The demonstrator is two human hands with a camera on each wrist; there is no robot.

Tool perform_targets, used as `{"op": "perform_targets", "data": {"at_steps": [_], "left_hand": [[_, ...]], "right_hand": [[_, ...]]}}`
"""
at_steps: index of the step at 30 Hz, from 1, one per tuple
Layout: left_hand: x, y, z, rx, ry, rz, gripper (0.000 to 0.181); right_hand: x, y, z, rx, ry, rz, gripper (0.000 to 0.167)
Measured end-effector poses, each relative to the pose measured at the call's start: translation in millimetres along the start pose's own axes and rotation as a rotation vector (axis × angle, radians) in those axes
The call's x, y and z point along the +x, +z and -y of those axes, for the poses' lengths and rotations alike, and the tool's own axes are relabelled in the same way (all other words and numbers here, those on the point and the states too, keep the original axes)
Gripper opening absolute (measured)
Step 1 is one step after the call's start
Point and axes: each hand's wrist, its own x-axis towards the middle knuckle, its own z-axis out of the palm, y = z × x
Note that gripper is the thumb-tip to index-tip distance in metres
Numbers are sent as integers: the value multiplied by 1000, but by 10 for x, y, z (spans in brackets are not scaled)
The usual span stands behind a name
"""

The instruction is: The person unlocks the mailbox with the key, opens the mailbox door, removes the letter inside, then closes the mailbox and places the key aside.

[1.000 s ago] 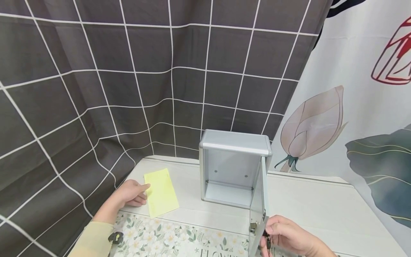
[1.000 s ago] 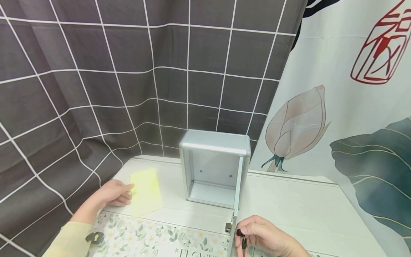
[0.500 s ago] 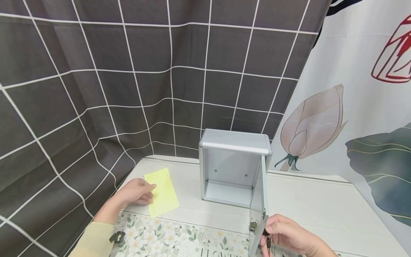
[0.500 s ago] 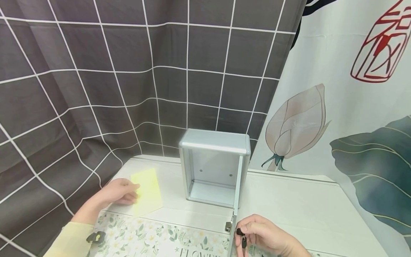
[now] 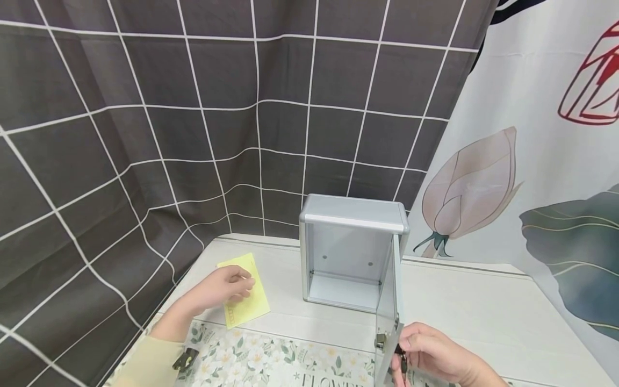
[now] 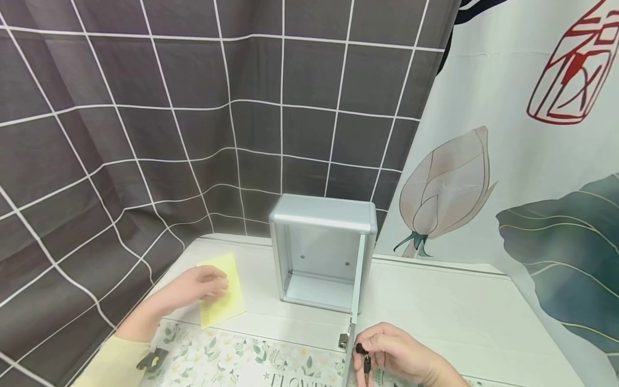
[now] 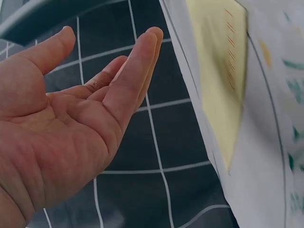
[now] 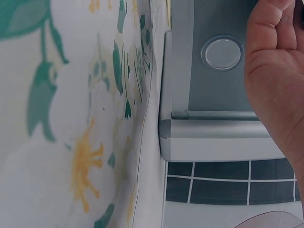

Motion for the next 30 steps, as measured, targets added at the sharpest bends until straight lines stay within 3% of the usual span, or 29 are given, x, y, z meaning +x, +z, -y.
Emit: {"op": "perform_targets", "data": {"at_steps": [10, 19, 30], "left_hand": [[118, 284, -251, 28, 58, 33, 55], [261, 609, -338, 176, 109, -26, 66], [427, 863, -433, 168, 201, -71, 64]], "right_hand": [[14, 2, -6, -19, -6, 11, 41], [-5, -1, 11, -9, 17, -5, 42], [8, -3, 15, -17, 2, 7, 41]]}}
